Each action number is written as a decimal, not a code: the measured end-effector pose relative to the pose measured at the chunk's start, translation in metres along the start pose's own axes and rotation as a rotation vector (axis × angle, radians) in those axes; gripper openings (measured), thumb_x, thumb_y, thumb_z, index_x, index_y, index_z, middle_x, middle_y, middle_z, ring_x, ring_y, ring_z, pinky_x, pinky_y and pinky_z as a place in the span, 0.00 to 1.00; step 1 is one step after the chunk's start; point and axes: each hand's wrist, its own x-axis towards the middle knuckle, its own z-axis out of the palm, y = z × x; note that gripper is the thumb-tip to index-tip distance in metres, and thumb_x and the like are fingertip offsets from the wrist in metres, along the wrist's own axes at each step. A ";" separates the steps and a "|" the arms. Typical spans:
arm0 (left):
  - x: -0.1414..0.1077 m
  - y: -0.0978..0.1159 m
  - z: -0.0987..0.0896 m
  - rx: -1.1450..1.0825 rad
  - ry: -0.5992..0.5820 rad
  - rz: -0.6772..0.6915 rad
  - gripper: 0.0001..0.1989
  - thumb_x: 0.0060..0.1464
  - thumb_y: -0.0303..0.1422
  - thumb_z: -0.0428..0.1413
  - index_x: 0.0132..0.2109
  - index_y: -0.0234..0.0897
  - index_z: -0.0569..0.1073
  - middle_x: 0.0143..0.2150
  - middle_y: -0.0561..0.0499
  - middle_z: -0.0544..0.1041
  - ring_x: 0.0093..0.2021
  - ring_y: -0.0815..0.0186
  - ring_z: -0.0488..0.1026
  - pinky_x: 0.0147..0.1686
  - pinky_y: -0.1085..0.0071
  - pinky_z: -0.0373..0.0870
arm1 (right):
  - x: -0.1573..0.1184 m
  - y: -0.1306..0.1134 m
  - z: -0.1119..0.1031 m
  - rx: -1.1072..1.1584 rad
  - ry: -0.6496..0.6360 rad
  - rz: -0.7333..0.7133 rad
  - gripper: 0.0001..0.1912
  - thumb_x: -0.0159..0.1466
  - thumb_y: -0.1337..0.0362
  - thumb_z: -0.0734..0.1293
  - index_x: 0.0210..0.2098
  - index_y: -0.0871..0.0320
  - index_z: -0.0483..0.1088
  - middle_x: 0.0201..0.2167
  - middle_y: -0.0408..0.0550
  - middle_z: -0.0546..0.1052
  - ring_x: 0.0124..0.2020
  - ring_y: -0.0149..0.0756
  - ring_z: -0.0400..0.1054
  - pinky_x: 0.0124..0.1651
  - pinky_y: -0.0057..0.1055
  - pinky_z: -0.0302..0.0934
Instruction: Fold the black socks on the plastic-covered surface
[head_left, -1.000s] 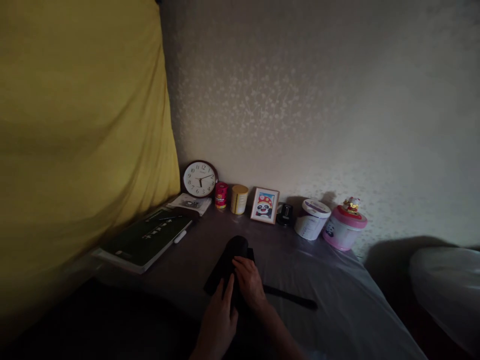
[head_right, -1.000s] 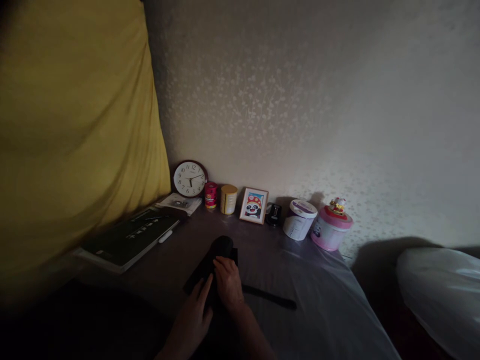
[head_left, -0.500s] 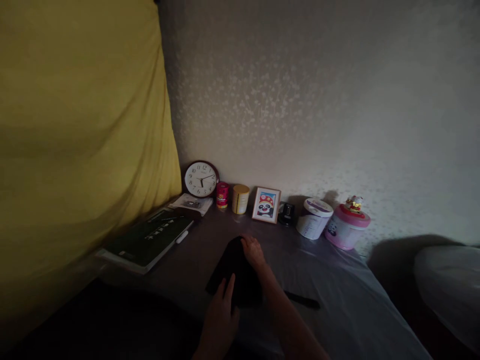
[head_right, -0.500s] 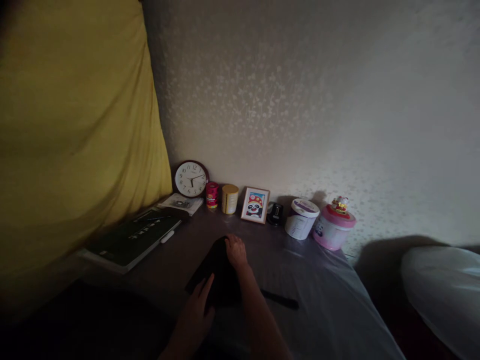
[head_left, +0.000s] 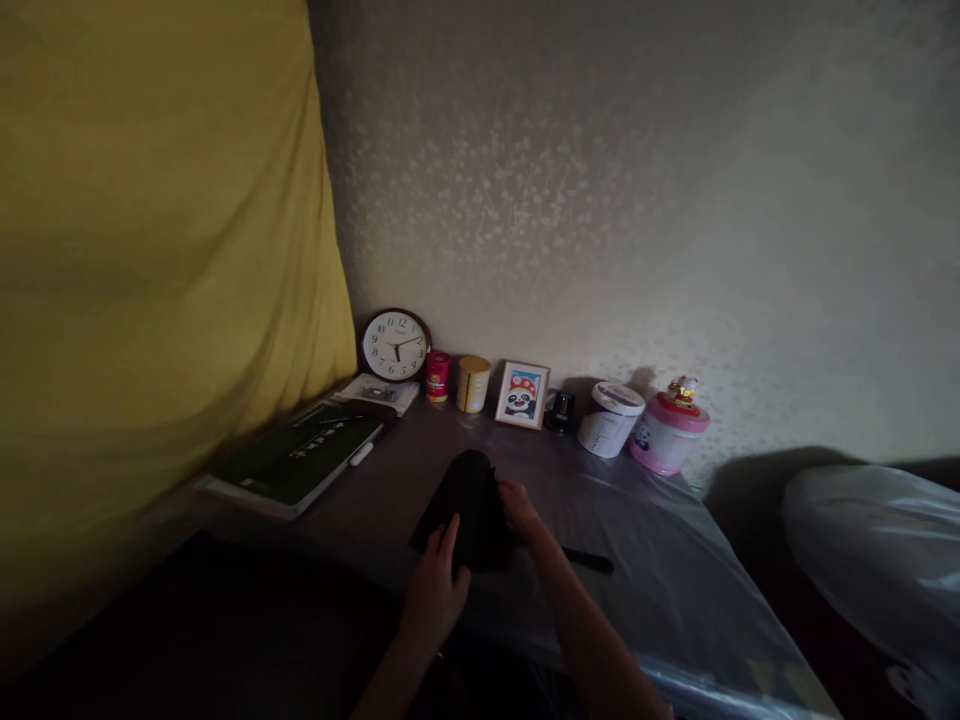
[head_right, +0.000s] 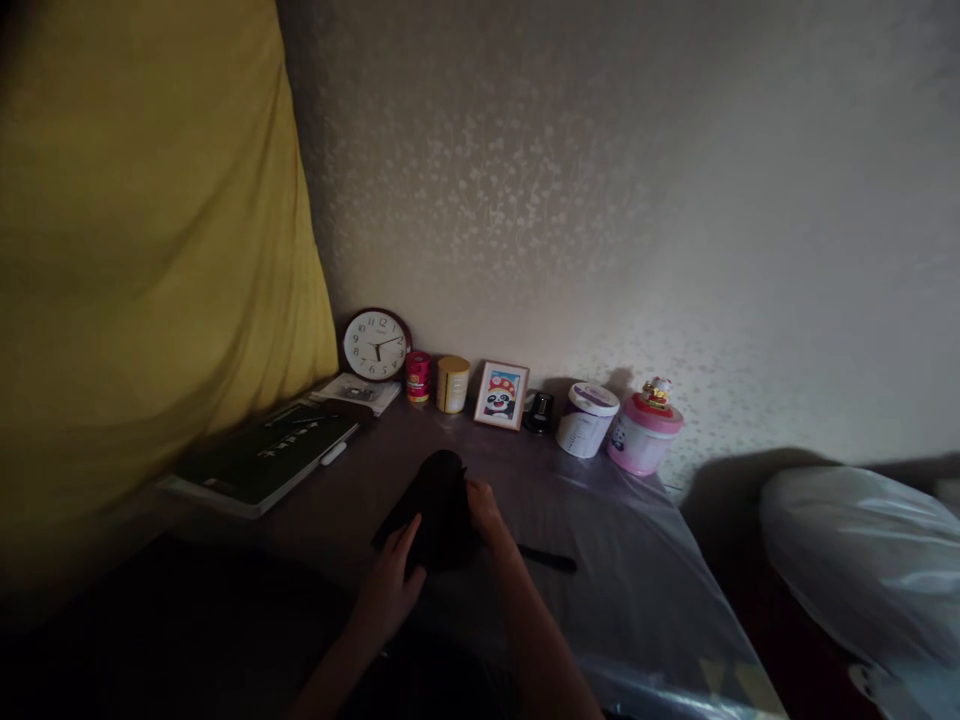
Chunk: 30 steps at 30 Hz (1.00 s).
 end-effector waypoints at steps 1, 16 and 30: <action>0.000 0.000 -0.001 -0.006 0.002 0.002 0.33 0.48 0.24 0.44 0.63 0.36 0.50 0.61 0.42 0.58 0.59 0.63 0.60 0.54 0.68 0.59 | -0.001 -0.002 0.001 0.029 -0.017 0.020 0.16 0.60 0.64 0.55 0.36 0.59 0.72 0.28 0.48 0.75 0.28 0.32 0.67 0.27 0.24 0.59; 0.000 -0.008 -0.003 -0.078 0.028 -0.008 0.32 0.49 0.26 0.45 0.62 0.37 0.50 0.58 0.43 0.60 0.56 0.61 0.63 0.53 0.65 0.61 | -0.005 -0.016 0.007 -0.103 -0.087 0.109 0.21 0.55 0.76 0.56 0.44 0.57 0.69 0.38 0.48 0.75 0.39 0.33 0.70 0.42 0.30 0.63; 0.000 -0.007 -0.004 -0.071 0.001 -0.019 0.32 0.50 0.28 0.45 0.63 0.38 0.49 0.59 0.42 0.59 0.56 0.60 0.63 0.52 0.65 0.61 | -0.004 -0.022 0.008 -0.475 0.005 0.029 0.20 0.55 0.76 0.57 0.43 0.59 0.73 0.41 0.52 0.76 0.45 0.38 0.67 0.43 0.27 0.56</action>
